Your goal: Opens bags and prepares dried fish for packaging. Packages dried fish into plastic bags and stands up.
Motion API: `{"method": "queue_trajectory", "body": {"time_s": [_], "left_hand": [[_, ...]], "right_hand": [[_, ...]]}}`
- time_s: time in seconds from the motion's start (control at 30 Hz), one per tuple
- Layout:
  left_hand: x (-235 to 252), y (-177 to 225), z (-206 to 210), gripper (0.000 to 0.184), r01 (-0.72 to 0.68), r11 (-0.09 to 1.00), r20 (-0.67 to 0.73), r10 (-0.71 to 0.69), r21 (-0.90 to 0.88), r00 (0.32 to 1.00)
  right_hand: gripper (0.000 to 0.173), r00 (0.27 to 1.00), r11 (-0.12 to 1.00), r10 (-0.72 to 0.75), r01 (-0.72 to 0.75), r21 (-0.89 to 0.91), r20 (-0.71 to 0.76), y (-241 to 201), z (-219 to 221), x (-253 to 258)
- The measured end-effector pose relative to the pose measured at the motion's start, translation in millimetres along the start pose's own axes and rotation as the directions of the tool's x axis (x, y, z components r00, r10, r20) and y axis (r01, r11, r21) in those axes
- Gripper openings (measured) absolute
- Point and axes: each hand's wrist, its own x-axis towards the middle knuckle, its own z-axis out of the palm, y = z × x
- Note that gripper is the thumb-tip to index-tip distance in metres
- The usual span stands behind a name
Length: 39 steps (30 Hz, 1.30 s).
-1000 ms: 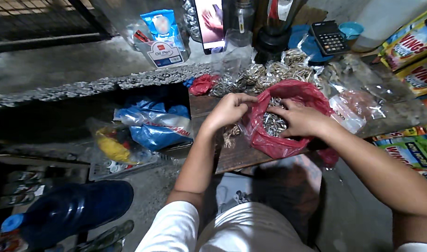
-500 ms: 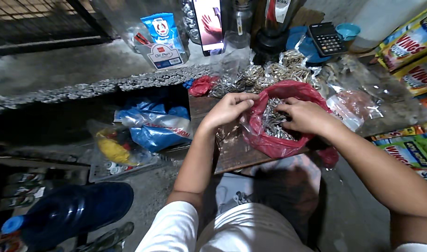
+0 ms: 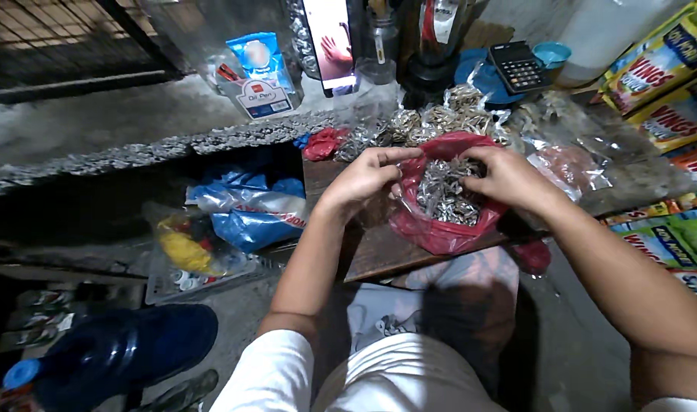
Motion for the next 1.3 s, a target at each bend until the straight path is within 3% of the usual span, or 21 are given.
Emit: {"method": "queue_trajectory", "body": {"time_s": [0.17,0.33,0.57,0.77,0.87,1.0,1.3], "left_hand": [[7,7,11,0.042,0.09,0.996,-0.021,-0.09,0.021,0.996],[15,12,24,0.042,0.145,0.982,-0.003,-0.146,0.121,0.989],[33,11,41,0.039,0.24,0.965,0.038,-0.245,0.102,0.969],[41,12,45,0.027,0.23,0.971,0.03,-0.232,0.059,0.972],[43,11,48,0.028,0.239,0.971,-0.007,-0.239,-0.014,0.971],[45,7,54,0.016,0.276,0.955,-0.04,-0.282,-0.11,0.959],[48,-1,55,0.027,0.29,0.933,-0.049,-0.306,-0.212,0.951]], "right_hand": [[0.037,0.988,0.946,0.092,-0.047,0.32,-0.127,3,-11,-5],[0.04,0.962,0.871,0.137,-0.004,0.491,-0.236,6,-18,-8],[0.037,0.949,0.688,0.222,0.01,0.726,-0.224,-17,-26,-10],[0.039,0.956,0.713,0.196,0.014,0.701,-0.218,-21,-15,-10],[0.039,0.953,0.734,0.178,0.037,0.678,-0.246,-17,-10,-9],[0.04,0.954,0.725,0.172,0.045,0.687,-0.245,-17,-1,-8],[0.039,0.97,0.669,0.164,0.024,0.743,-0.179,-5,8,-9]]}}
